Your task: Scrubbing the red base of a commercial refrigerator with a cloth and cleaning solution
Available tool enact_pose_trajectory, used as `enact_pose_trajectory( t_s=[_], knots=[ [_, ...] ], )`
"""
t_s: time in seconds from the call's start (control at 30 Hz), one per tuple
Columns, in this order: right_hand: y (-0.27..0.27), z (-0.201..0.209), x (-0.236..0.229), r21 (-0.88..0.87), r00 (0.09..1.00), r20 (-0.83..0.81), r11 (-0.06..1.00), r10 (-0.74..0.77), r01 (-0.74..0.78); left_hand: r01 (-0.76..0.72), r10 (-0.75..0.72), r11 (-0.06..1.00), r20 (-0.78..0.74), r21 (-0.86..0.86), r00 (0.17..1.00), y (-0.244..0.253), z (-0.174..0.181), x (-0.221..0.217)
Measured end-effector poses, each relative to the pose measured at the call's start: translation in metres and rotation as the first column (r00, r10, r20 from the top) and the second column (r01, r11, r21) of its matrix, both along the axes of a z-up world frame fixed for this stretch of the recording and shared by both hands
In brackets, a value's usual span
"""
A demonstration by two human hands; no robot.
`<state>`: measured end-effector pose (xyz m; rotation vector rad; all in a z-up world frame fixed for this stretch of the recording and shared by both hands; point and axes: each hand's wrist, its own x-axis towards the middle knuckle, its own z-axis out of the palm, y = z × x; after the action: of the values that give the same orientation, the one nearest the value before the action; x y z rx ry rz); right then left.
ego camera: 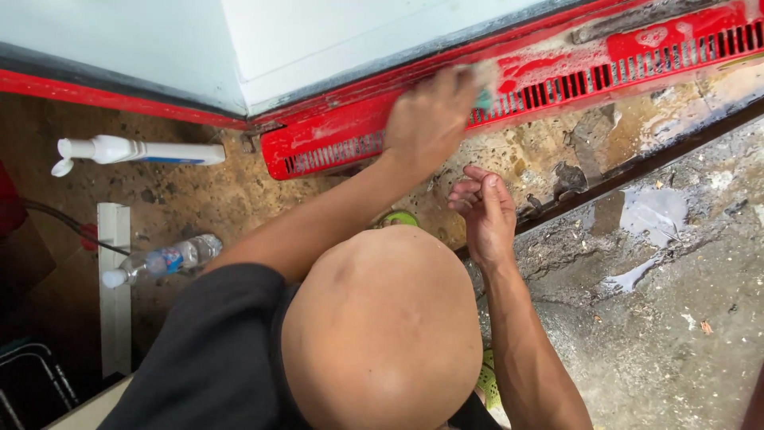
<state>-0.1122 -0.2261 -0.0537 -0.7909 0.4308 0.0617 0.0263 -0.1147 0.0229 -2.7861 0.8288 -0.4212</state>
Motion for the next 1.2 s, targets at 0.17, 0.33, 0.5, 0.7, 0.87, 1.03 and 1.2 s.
enact_pose_trajectory(
  t_s=[0.17, 0.33, 0.5, 0.7, 0.87, 1.03, 1.2],
  knots=[
    [-0.009, -0.018, -0.002, -0.045, 0.999, -0.009, 0.998, -0.040, 0.040, -0.068, 0.064, 0.997, 0.110, 0.036, 0.992, 0.118, 0.014, -0.043],
    [-0.010, -0.023, 0.001, 0.002, 0.996, -0.003, 0.996, -0.088, 0.088, -0.094, 0.095, 0.995, 0.022, -0.035, 0.995, 0.085, -0.013, -0.019],
    [-0.013, -0.013, 0.008, 0.010, 0.994, -0.007, 0.994, -0.110, 0.110, 0.183, -0.139, 0.961, 0.210, -0.207, 0.968, -0.065, -0.025, 0.029],
    [-0.022, -0.007, 0.007, -0.028, 0.991, -0.002, 0.991, -0.131, 0.131, 0.066, -0.069, 0.976, -0.009, -0.207, 0.998, 0.001, 0.012, -0.007],
    [-0.027, -0.011, 0.010, -0.038, 0.990, -0.006, 0.989, -0.140, 0.140, -0.059, 0.058, 0.998, 0.050, 0.016, 0.997, 0.064, -0.009, -0.010],
    [-0.022, -0.012, 0.010, -0.016, 0.992, -0.028, 0.992, -0.123, 0.122, 0.103, -0.084, 0.983, 0.128, -0.152, 0.988, -0.031, -0.023, 0.020],
    [-0.025, 0.015, 0.009, 0.009, 0.996, 0.071, 0.999, -0.049, 0.049, 0.101, -0.103, 0.994, -0.046, -0.043, 0.994, -0.052, 0.001, 0.021]
  ],
)
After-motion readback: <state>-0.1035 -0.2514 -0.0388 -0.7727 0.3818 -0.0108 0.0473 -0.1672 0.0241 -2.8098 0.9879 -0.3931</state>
